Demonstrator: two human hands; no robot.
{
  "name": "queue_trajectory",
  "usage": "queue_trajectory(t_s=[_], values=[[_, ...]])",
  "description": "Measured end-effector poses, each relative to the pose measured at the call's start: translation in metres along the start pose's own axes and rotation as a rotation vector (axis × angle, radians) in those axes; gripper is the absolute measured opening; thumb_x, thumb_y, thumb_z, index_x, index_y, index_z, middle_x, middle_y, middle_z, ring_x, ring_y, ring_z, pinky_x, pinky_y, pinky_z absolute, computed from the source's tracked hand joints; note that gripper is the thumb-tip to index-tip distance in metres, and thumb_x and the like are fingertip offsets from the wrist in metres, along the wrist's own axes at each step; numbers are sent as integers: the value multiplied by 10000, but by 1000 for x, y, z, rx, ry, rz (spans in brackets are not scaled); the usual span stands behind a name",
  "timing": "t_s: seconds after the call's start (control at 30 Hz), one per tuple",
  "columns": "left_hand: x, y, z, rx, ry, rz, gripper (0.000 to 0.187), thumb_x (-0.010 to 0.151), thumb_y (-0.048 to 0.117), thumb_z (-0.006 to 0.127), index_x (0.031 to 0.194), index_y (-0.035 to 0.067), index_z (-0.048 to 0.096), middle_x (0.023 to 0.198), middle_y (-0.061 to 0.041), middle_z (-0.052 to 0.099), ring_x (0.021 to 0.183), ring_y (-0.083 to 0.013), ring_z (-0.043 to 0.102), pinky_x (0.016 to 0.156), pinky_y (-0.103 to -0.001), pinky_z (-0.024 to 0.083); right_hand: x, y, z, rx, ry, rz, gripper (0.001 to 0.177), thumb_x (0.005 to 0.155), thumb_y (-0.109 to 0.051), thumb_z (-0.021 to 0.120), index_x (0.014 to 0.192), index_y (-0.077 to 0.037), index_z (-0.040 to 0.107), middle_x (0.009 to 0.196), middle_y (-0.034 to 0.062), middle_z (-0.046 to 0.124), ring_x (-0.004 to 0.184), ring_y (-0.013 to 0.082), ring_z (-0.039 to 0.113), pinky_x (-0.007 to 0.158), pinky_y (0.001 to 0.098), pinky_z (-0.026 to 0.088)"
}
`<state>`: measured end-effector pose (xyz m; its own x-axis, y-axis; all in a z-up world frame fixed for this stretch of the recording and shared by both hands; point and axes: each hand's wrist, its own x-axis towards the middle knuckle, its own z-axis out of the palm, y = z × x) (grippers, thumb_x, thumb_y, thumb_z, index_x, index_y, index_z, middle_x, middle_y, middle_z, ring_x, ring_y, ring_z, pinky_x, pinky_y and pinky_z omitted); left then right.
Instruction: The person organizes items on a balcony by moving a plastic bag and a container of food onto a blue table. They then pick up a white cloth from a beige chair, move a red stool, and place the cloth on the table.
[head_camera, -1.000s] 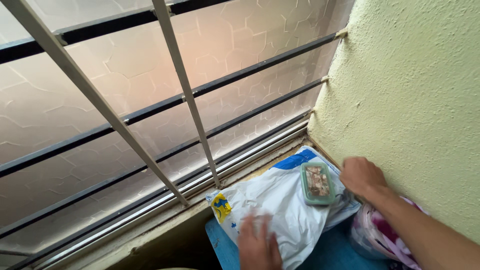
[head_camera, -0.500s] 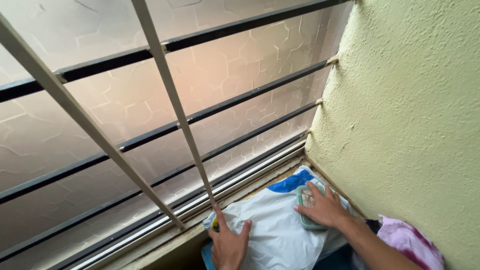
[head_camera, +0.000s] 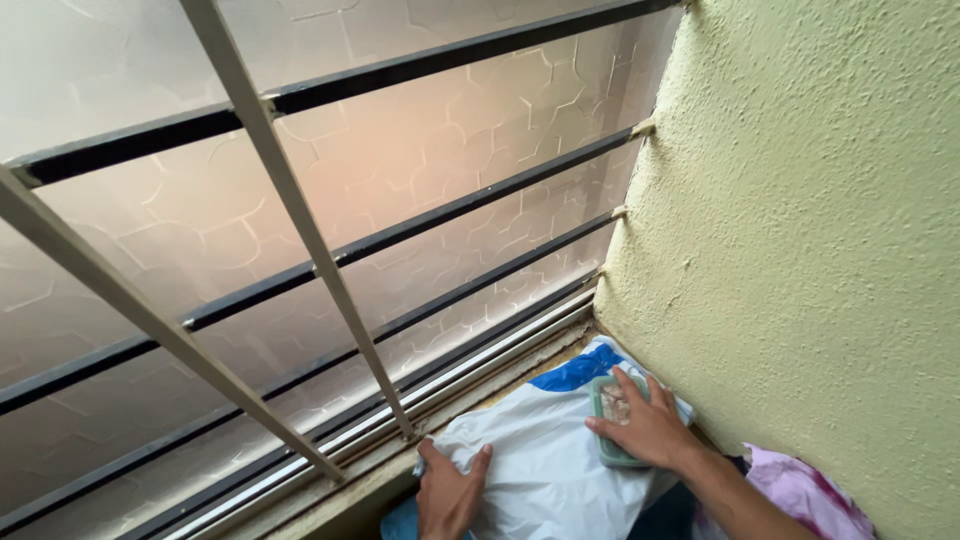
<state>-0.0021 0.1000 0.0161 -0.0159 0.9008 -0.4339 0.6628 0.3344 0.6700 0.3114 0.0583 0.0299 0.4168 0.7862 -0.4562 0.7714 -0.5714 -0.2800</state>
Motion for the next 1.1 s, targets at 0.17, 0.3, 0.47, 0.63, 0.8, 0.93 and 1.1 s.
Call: queue_trajectory(t_s=[0.17, 0.3, 0.47, 0.63, 0.8, 0.93, 1.1], values=[[12, 1, 15, -114, -66, -57, 849, 884, 601, 570, 1510, 108, 278, 1298, -308, 662, 1245, -488, 620, 1101, -487, 460, 16, 21, -9, 5, 12, 6, 1168, 731, -801, 677, 1646, -375, 88, 1690, 241, 75, 1554, 513, 86, 1257, 568, 236], [24, -18, 14, -194, -109, -44, 718, 934, 499, 535, 1528, 161, 314, 1286, -316, 680, 1223, -472, 647, 1080, -474, 485, 23, 19, 1, -16, 51, -1, 1157, 737, -807, 674, 1644, -357, 115, 1680, 263, 84, 1551, 516, 85, 1260, 556, 227], [22, -45, 38, -356, 182, -24, 1083, 779, 392, 783, 1591, 134, 116, 1430, -313, 505, 1273, -461, 585, 1079, -448, 466, 27, 28, 6, -1, 62, -7, 1149, 748, -804, 661, 1649, -353, 109, 1673, 287, 64, 1550, 517, 59, 1263, 553, 207], [-24, -60, 78, -75, 440, 165, 1260, 557, 414, 918, 1581, 178, 222, 1533, -284, 337, 1362, -464, 439, 1127, -503, 401, 22, 21, 0, -41, 13, 19, 1165, 770, -827, 620, 1656, -351, 33, 1676, 281, 23, 1558, 507, 13, 1256, 598, 182], [-48, -50, 87, 99, 253, 441, 1479, 377, 494, 1046, 1619, 236, 285, 1612, -332, 123, 1448, -541, 273, 1116, -561, 330, -39, -25, -40, -99, 55, 130, 1235, 759, -796, 691, 1646, -306, -14, 1674, 245, 54, 1512, 496, 194, 1171, 623, 351], [-30, -68, 133, 226, 263, 368, 1029, 592, 360, 882, 1512, 329, 422, 1616, -296, 185, 1420, -531, 328, 1124, -540, 363, -83, -66, -55, -206, 100, 100, 1176, 770, -643, 750, 1665, -308, 65, 1542, 266, 326, 1368, 450, 495, 1073, 530, 527], [13, -96, 207, 148, 730, 521, 505, 873, 134, 614, 1323, 364, 609, 1567, -271, 309, 1332, -555, 448, 1069, -566, 427, -87, -70, -71, -103, 90, 183, 1241, 706, -469, 834, 1670, -311, 69, 1438, 276, 443, 1259, 431, 607, 1051, 471, 553]])
